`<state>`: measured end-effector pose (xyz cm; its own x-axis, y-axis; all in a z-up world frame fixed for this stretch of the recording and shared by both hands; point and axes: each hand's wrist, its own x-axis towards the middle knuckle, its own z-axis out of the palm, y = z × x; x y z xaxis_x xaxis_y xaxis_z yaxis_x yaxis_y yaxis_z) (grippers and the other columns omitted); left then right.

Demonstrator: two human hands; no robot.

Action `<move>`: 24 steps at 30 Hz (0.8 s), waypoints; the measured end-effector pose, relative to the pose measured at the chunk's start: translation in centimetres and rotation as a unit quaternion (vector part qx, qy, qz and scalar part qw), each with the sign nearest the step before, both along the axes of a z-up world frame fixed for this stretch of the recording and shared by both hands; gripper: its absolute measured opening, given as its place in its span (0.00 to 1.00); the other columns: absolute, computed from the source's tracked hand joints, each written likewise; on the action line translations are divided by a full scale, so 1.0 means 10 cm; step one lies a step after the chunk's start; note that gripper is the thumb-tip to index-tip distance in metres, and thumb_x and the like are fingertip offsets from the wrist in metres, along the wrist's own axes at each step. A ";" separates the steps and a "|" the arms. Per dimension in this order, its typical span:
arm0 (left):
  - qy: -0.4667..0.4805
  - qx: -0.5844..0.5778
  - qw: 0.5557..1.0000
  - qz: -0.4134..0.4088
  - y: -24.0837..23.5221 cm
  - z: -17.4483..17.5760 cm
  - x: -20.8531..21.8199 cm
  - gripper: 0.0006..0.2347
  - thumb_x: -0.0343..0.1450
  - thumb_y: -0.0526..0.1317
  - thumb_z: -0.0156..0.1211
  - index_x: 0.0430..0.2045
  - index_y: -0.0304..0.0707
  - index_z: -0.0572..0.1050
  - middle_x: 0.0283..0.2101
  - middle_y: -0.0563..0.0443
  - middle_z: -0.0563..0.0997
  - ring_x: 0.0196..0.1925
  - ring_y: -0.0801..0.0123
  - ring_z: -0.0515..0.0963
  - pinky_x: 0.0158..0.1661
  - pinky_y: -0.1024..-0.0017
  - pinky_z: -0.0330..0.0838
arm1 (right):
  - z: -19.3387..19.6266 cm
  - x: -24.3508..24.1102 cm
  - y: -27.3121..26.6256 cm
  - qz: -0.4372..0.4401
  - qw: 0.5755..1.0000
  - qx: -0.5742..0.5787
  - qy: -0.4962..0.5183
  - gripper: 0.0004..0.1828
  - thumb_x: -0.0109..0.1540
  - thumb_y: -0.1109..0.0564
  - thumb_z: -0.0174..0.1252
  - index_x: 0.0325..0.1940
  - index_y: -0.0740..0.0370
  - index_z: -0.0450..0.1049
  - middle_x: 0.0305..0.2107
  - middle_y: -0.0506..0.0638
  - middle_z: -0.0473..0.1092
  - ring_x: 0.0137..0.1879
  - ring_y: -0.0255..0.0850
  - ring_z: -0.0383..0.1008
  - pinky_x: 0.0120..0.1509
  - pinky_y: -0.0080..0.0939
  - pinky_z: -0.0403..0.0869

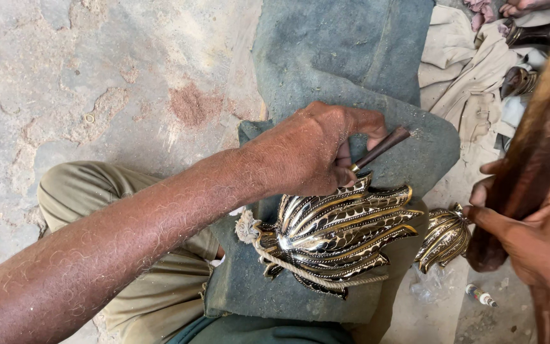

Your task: The person sits cross-legged on the floor and uses a hammer and chisel to shape and emboss a gold-colored metal decorative piece resting on a cushion. They repeatedly strike the chisel to refine the object's surface details and occasionally reposition the piece.

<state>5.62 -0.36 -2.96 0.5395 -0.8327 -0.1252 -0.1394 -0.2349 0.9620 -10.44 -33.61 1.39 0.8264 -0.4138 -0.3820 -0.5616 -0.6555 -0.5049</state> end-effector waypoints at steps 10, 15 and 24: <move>-0.018 0.003 1.000 0.022 0.01 0.02 -0.07 0.25 0.62 0.30 0.69 0.56 0.43 0.72 0.27 0.53 0.83 0.31 0.72 0.86 0.34 0.70 0.83 | 0.12 0.08 0.14 0.160 0.981 -0.056 0.093 0.21 0.50 0.78 0.68 0.44 0.67 0.75 0.31 0.56 0.74 0.36 0.42 0.78 0.46 0.42 0.78; -0.038 -0.016 0.998 0.049 0.05 0.02 -0.15 0.23 0.61 0.30 0.71 0.52 0.41 0.73 0.25 0.50 0.82 0.31 0.69 0.86 0.34 0.68 0.82 | 0.20 0.11 0.22 0.086 0.996 -0.008 0.029 0.19 0.52 0.76 0.65 0.45 0.67 0.75 0.30 0.53 0.75 0.38 0.39 0.76 0.46 0.39 0.76; -0.040 -0.022 0.998 0.052 0.05 0.05 -0.17 0.21 0.61 0.30 0.69 0.48 0.40 0.74 0.26 0.51 0.83 0.31 0.69 0.87 0.33 0.68 0.84 | 0.24 0.08 0.27 0.074 0.994 -0.069 0.046 0.30 0.51 0.77 0.65 0.57 0.65 0.76 0.33 0.53 0.76 0.37 0.40 0.76 0.40 0.42 0.75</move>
